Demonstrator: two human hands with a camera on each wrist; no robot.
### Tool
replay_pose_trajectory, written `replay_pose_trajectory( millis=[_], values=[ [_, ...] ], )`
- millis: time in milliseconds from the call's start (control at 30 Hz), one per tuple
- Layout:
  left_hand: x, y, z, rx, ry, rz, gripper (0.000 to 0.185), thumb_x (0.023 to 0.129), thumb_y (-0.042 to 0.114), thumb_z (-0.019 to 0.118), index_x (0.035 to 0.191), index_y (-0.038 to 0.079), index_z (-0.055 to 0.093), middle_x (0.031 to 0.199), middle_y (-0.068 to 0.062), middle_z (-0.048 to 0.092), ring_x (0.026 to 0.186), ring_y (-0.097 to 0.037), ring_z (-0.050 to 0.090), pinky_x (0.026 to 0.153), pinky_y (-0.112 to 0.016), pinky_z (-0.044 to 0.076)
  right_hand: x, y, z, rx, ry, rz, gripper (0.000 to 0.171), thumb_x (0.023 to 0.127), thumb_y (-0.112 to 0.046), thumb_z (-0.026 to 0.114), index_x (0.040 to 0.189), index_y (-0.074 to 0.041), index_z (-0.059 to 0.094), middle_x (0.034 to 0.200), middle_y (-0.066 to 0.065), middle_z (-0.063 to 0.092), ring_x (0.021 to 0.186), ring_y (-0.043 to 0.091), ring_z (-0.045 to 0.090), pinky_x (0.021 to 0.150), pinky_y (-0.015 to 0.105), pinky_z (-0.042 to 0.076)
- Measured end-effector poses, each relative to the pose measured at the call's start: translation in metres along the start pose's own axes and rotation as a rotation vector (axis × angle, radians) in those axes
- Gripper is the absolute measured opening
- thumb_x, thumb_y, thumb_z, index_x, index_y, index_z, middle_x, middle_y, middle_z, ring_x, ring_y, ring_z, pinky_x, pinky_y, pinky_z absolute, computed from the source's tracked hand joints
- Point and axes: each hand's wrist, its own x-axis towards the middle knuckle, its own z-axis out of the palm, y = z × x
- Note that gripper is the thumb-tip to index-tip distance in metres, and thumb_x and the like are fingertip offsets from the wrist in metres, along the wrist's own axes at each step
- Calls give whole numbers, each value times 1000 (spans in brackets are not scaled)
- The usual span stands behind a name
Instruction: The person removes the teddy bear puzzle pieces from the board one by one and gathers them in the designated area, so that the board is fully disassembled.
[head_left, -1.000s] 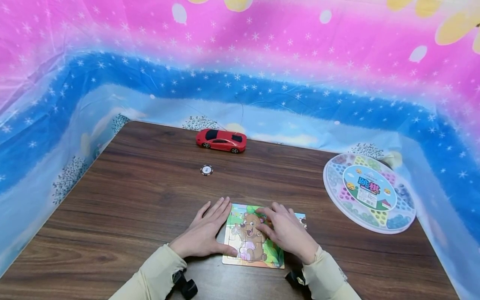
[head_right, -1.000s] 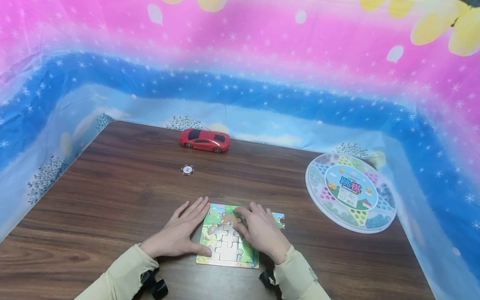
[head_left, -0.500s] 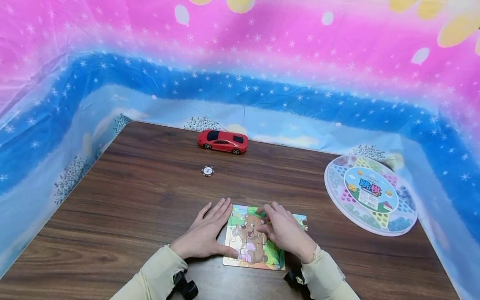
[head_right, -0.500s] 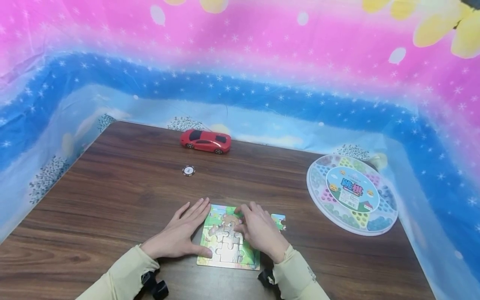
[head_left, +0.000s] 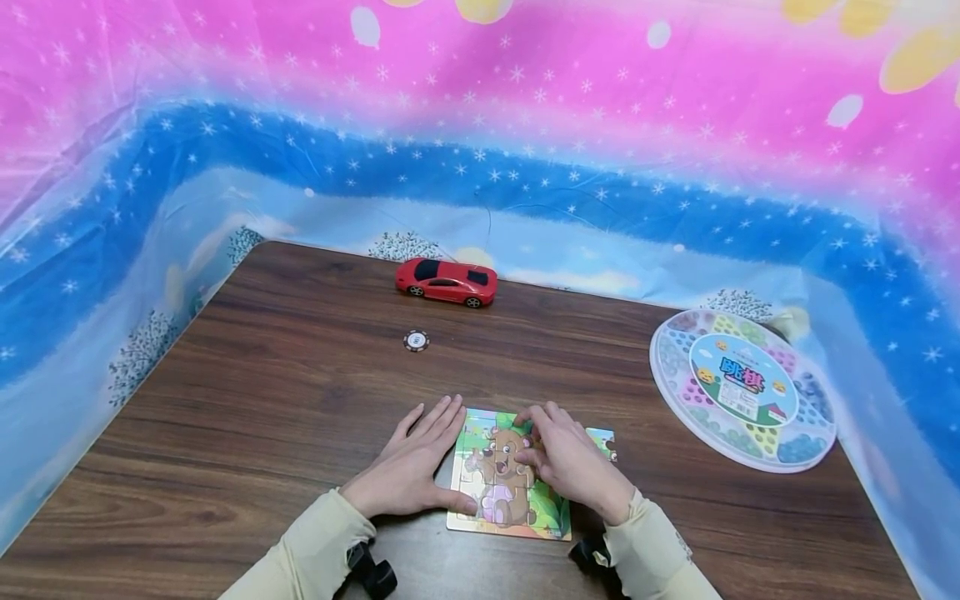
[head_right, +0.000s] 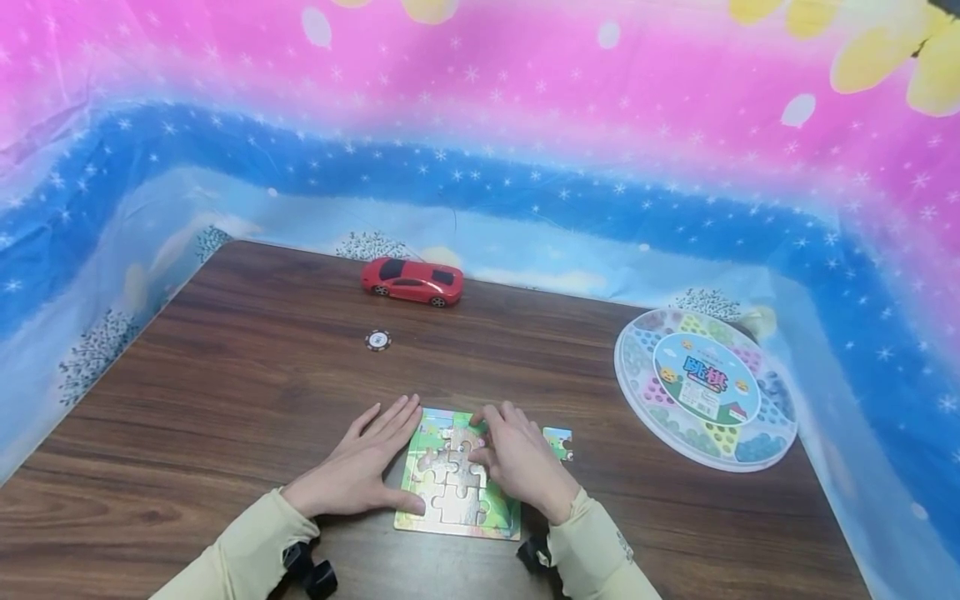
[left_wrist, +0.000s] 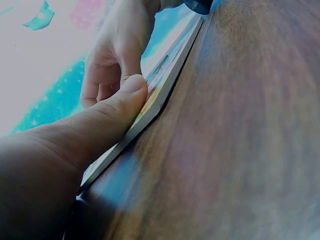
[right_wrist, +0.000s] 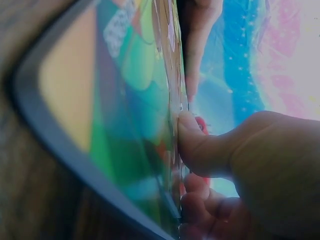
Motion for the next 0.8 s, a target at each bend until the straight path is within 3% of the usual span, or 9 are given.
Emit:
replay_pose_trajectory(
  millis=[433, 633, 800],
  values=[
    [0, 1, 0, -7, 7, -3, 116, 77, 77, 57, 155, 2, 15, 162, -12, 9, 149, -23, 3, 117, -47, 0, -1, -1, -1, 48, 12, 20, 34, 89, -27, 72, 118, -18, 56, 93, -1, 49, 69, 10, 44, 66, 31, 39],
    [0, 1, 1, -7, 19, -1, 111, 81, 73, 56, 155, 2, 15, 162, -12, 10, 149, -23, 4, 117, -47, 0, -1, -2, -1, 61, 6, 44, 33, 90, -24, 71, 119, -18, 56, 91, -1, 46, 64, 9, 43, 58, 27, 40],
    [0, 1, 1, -5, 22, -2, 112, 80, 74, 58, 155, 2, 16, 162, -12, 10, 149, -23, 4, 117, -47, 1, -1, -1, -2, 132, 13, 49, 34, 89, -23, 72, 118, -18, 55, 99, 1, 48, 63, 9, 46, 53, 25, 43]
  ],
)
